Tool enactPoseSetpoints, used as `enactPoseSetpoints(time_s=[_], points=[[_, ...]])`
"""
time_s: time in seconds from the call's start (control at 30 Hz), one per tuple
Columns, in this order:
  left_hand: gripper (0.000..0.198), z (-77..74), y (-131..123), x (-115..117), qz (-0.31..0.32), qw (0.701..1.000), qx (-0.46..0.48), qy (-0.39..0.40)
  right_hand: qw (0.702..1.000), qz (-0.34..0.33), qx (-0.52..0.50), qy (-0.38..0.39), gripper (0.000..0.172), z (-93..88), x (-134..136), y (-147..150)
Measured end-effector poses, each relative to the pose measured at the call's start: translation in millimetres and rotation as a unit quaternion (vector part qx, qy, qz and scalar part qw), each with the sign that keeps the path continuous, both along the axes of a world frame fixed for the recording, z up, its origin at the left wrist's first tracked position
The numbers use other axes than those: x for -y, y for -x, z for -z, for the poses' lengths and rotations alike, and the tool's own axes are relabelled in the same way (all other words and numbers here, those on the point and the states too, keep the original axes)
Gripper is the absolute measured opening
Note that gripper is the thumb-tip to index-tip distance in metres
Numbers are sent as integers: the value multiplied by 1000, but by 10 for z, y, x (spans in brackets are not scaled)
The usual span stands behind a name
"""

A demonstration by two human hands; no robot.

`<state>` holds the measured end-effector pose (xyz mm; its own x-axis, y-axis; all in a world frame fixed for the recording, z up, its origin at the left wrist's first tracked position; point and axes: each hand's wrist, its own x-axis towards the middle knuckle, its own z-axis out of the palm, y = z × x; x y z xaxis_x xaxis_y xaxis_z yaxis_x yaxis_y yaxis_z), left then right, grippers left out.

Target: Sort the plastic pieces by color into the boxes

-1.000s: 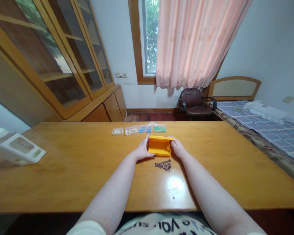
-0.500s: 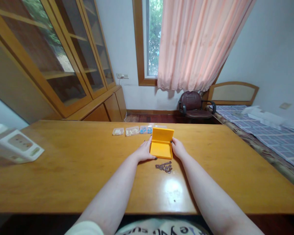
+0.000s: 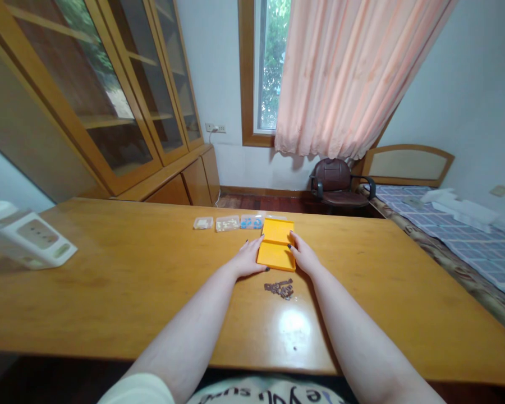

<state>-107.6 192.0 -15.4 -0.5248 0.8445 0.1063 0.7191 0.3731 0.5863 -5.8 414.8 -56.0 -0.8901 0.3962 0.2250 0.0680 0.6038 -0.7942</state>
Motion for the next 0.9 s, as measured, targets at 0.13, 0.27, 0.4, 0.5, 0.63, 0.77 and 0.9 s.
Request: enactPoseSetpoints(time_s=[0.13, 0.27, 0.4, 0.5, 0.63, 0.77, 0.9], points=[[94, 33, 18, 12, 2, 1000, -2, 30, 999, 31, -12, -30, 68, -62, 10, -36], [77, 58, 15, 4, 20, 999, -5, 31, 992, 120, 24, -27, 49, -133, 33, -103], [75, 64, 4, -22, 3, 999, -11, 31, 998, 61, 31, -3, 41, -124, 82, -118], [78, -3, -23, -23, -30, 999, -15, 35, 1000, 9, 8, 4, 50, -76, 99, -88], [68, -171, -250, -19, -9, 998, -61, -5, 997, 47, -30, 47, 50, 2, 53, -43], [64, -205, -795, -95, 208, 972, -104, 17, 989, 110, -42, 85, 49, 44, -3, -15], [77, -28, -1245, -209, 273, 951, -132, 58, 990, 100, -46, 84, 48, 40, -11, -16]])
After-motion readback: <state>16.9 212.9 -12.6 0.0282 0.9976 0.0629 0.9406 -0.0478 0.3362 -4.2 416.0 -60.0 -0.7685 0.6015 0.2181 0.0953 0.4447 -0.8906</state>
